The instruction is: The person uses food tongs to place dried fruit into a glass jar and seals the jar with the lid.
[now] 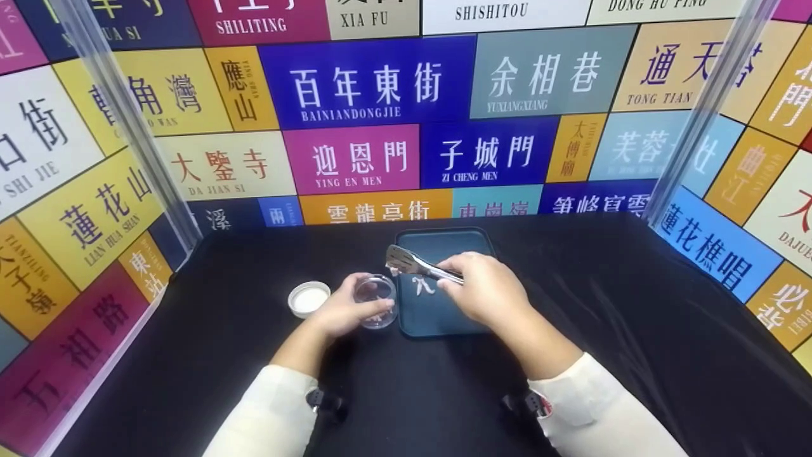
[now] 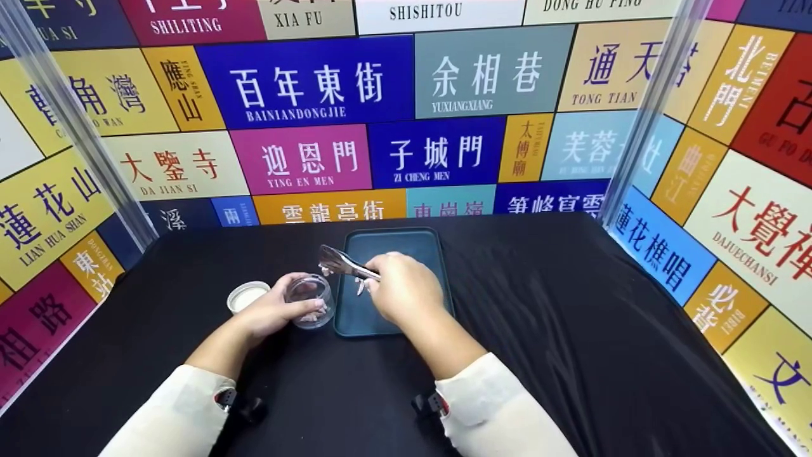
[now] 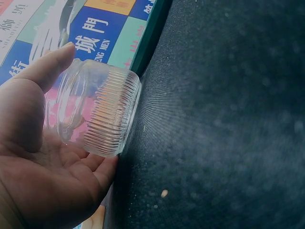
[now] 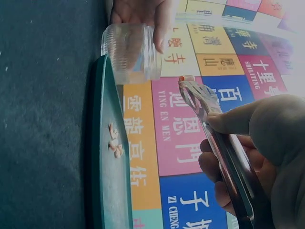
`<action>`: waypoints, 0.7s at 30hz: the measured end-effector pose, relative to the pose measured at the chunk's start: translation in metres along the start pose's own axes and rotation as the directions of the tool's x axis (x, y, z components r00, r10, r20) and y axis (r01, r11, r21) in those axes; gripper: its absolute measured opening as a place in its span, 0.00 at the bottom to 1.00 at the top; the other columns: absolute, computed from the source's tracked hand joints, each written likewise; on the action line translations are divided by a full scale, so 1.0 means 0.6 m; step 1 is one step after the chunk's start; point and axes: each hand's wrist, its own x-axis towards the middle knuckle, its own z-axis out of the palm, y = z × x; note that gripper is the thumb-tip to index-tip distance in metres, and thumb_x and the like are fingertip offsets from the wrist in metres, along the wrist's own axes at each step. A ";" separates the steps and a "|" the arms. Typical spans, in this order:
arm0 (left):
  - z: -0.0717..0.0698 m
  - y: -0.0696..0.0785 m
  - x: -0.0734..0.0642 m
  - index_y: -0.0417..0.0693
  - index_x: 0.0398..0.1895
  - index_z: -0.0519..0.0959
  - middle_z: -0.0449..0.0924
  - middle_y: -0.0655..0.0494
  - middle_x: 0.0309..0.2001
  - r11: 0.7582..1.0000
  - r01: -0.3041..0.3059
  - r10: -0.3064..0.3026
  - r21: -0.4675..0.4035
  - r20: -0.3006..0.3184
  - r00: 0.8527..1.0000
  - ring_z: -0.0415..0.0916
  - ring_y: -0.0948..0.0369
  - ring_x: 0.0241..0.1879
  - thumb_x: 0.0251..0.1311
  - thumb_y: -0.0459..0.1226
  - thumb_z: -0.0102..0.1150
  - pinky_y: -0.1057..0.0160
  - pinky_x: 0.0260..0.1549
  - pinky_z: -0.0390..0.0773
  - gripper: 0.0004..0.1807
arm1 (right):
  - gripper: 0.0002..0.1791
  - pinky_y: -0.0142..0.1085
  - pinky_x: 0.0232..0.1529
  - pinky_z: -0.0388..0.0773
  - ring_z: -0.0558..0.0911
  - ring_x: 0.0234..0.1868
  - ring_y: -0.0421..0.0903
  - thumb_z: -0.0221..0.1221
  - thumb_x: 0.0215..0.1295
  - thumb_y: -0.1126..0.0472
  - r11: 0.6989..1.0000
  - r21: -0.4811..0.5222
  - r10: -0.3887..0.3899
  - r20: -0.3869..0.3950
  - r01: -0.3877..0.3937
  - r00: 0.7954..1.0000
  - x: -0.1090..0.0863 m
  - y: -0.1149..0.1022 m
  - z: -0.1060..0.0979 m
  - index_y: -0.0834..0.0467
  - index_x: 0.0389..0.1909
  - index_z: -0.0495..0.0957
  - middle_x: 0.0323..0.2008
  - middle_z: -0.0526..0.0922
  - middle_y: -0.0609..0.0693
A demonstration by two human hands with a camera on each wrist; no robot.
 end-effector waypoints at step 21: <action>-0.002 0.001 0.000 0.45 0.78 0.63 0.76 0.43 0.74 0.999 0.020 -0.020 0.033 0.004 1.000 0.72 0.45 0.76 0.58 0.51 0.79 0.43 0.79 0.69 0.50 | 0.17 0.51 0.61 0.85 0.88 0.57 0.50 0.71 0.70 0.47 0.995 -0.009 -0.103 -0.025 0.103 0.994 -0.019 -0.027 0.002 0.41 0.57 0.89 0.55 0.91 0.45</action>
